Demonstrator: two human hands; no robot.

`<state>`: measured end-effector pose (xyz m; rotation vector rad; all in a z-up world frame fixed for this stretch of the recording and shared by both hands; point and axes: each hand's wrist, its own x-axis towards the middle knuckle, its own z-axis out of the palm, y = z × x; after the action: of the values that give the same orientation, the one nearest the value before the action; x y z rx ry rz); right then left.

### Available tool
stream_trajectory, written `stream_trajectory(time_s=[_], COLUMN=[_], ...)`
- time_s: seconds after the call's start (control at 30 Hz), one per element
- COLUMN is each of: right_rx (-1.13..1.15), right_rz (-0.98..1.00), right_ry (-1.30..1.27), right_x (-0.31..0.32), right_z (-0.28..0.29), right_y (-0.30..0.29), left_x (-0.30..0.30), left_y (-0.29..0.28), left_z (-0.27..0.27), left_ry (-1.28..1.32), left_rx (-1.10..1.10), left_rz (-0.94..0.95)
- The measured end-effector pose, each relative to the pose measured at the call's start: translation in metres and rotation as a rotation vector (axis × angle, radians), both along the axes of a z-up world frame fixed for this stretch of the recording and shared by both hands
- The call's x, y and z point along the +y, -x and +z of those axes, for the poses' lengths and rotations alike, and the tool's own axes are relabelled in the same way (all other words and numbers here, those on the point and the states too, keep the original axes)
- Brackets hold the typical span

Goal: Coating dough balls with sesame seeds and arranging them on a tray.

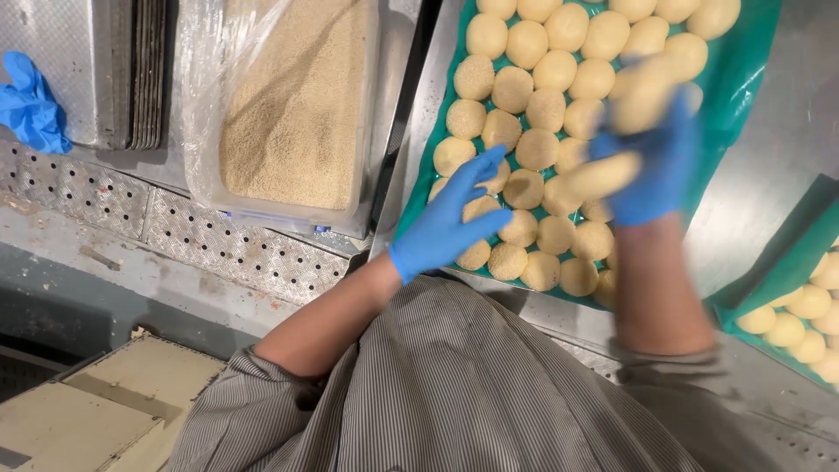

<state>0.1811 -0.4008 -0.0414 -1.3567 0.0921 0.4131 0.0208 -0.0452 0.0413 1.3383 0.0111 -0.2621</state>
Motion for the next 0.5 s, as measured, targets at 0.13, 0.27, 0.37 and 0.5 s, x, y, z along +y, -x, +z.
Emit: stream_trajectory(time_s=[0.13,0.27,0.37,0.5], right_rx=[0.113,0.280,0.321,0.106], right_rz=[0.066,0.171,0.329,0.525], right_ry=[-0.247,-0.518,-0.426,-0.112], right_x=[0.200,0.301,0.348,0.411], right_z=[0.049,0.042,0.026,-0.005], right_y=[0.064,0.065,0.035,0.011], left_x=[0.017,0.079,0.153,0.225], left_y=[0.020,0.056,0.074,0.080], left_z=[0.001,-0.040,-0.057,-0.096], left_ry=[0.005,0.331,0.536,0.425], left_rx=[-0.075,0.261,0.435,0.421], left_rz=[0.263,0.709,0.810,0.824])
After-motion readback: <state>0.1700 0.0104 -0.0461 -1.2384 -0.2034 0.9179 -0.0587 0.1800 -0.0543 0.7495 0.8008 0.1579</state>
